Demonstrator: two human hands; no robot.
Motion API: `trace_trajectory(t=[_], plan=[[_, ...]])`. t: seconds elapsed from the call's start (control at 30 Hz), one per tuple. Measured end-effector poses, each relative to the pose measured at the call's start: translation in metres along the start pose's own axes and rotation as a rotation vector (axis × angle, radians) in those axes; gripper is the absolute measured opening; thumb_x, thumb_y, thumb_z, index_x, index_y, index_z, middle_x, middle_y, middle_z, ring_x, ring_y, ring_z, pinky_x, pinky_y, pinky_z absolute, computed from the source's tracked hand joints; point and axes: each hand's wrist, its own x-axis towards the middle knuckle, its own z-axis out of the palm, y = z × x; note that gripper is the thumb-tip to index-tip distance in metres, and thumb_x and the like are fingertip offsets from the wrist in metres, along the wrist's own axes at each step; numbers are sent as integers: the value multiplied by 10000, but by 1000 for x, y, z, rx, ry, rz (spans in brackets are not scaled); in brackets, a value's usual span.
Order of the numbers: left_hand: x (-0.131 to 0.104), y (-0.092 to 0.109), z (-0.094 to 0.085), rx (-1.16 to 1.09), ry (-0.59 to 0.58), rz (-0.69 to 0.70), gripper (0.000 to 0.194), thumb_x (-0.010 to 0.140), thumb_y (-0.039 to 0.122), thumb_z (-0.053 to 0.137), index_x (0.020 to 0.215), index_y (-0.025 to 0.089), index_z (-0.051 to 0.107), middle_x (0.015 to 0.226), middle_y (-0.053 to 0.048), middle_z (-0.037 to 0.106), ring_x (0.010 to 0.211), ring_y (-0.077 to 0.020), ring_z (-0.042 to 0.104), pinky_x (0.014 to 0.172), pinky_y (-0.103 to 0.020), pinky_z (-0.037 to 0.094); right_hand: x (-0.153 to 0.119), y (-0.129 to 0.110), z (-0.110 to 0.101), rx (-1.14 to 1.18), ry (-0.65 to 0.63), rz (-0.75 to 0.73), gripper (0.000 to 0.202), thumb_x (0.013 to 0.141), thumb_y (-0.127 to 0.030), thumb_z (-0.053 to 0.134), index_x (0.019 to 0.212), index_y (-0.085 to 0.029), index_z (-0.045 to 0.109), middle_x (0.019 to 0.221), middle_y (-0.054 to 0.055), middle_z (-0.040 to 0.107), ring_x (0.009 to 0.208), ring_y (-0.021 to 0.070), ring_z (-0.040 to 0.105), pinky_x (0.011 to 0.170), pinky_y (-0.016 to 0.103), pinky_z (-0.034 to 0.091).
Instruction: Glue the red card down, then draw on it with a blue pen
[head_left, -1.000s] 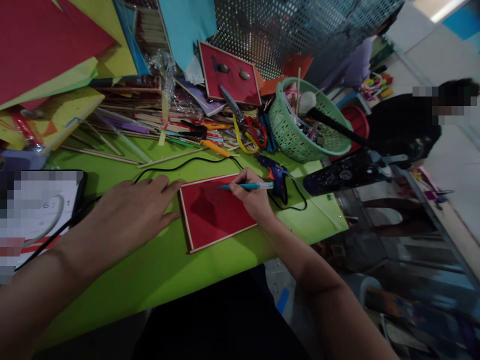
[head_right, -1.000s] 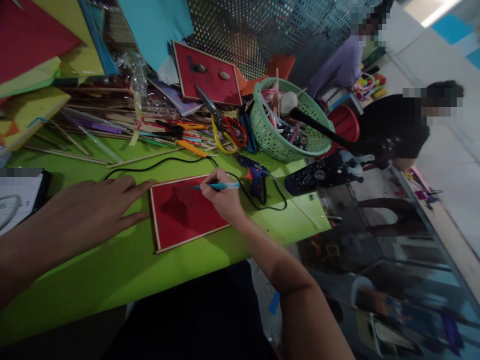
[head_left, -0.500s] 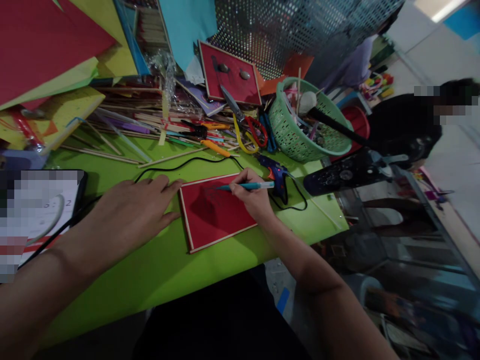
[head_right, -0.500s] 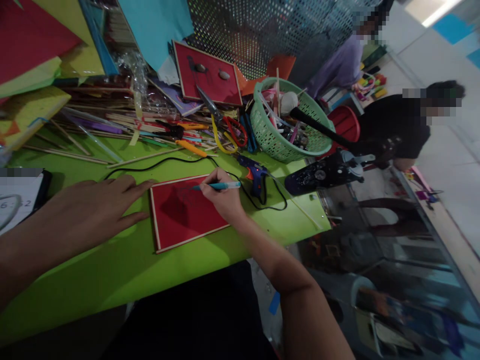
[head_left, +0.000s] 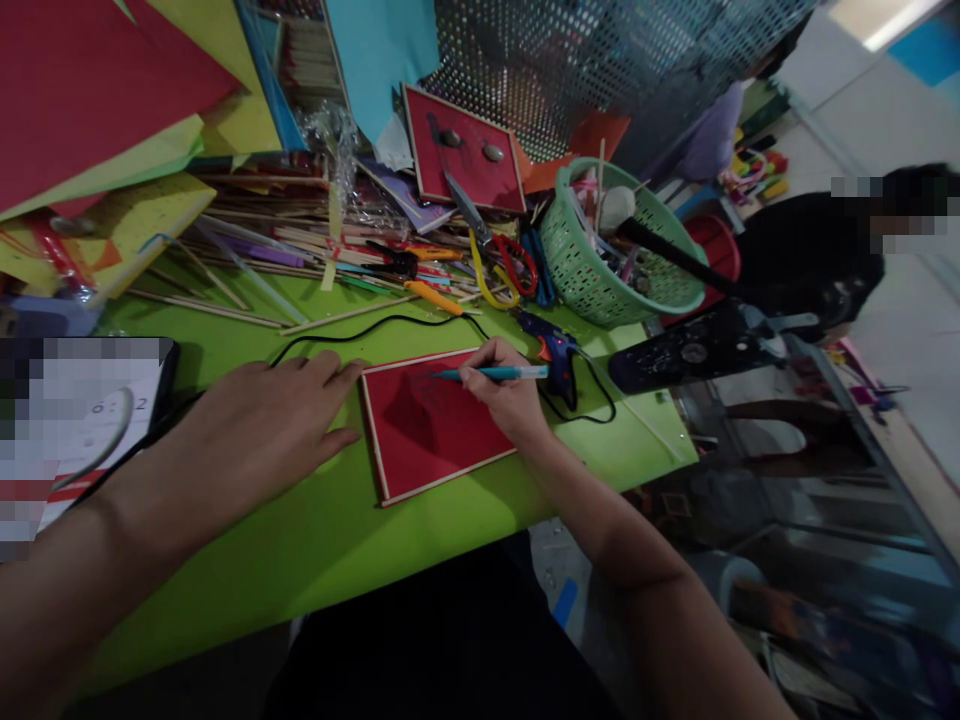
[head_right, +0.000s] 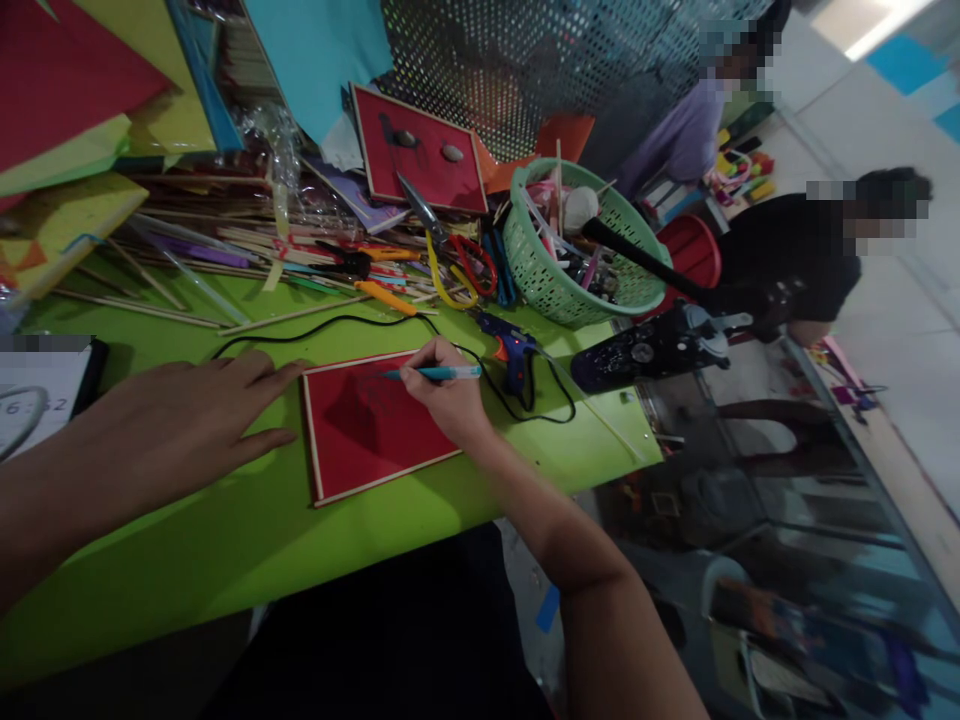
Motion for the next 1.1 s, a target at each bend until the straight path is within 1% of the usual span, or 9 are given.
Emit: trace_trajectory(t=[0.1, 0.13, 0.27, 0.43, 0.57, 0.73, 0.8, 0.93, 1.1], plan=[[1, 2, -5, 104, -92, 18, 521, 957, 376, 601, 1441, 195, 529, 1189, -100, 658, 973, -327, 710, 742, -454, 532, 0, -1, 0, -11, -7, -8, 165, 803, -350, 684, 767, -230, 575, 705, -26, 596, 665, 143, 521, 631, 290, 403], [2, 2, -5, 116, -98, 14, 525, 962, 386, 596, 1447, 199, 521, 1198, -99, 653, 974, -322, 709, 748, -453, 536, 0, -1, 0, -11, -9, -11, 162, 805, -346, 683, 766, -231, 576, 704, -27, 595, 665, 143, 519, 633, 291, 403], [2, 1, -3, 133, -87, 18, 535, 971, 407, 581, 1457, 198, 501, 1235, -103, 641, 1005, -317, 704, 778, -448, 544, 0, -2, 0, 13, -20, -29, 150, 811, -325, 695, 771, -228, 587, 704, -30, 593, 658, 140, 510, 642, 295, 400], [2, 0, 1, 147, -73, 27, 532, 967, 426, 580, 1446, 207, 504, 1202, -91, 644, 964, -310, 709, 732, -440, 537, 0, -3, 1, 5, -11, -32, 161, 809, -327, 697, 760, -229, 579, 693, -32, 584, 651, 141, 502, 644, 299, 397], [2, 1, -1, 151, -72, 21, 516, 959, 419, 591, 1427, 212, 524, 1184, -96, 651, 968, -307, 707, 733, -425, 525, 0, -3, 1, -10, -2, -18, 148, 798, -324, 684, 756, -233, 575, 693, -31, 588, 651, 146, 505, 646, 303, 399], [2, 1, -2, 150, -77, 18, 523, 958, 424, 588, 1432, 212, 525, 1209, -96, 647, 990, -311, 700, 773, -439, 529, 1, -3, 0, -37, 10, -28, 141, 786, -316, 673, 738, -234, 568, 681, -35, 572, 653, 148, 500, 651, 304, 398], [2, 1, -1, 152, -79, 11, 529, 956, 429, 591, 1435, 215, 523, 1200, -90, 649, 970, -304, 701, 761, -435, 527, 1, -2, 0, -33, 7, -42, 142, 791, -311, 675, 736, -232, 570, 682, -36, 572, 657, 147, 500, 654, 303, 398], [1, -1, 2, 152, -46, 21, 542, 951, 447, 596, 1438, 222, 519, 1178, -85, 656, 938, -294, 703, 724, -417, 513, 0, -1, 0, -14, -12, -40, 145, 807, -315, 687, 756, -228, 582, 705, -32, 590, 665, 145, 512, 657, 301, 402], [0, 0, 0, 132, -52, 30, 517, 962, 404, 582, 1436, 202, 532, 1196, -111, 666, 937, -305, 708, 712, -410, 503, 0, 0, 0, 8, -8, -11, 171, 811, -336, 706, 764, -228, 581, 697, -32, 585, 656, 139, 510, 635, 291, 397]])
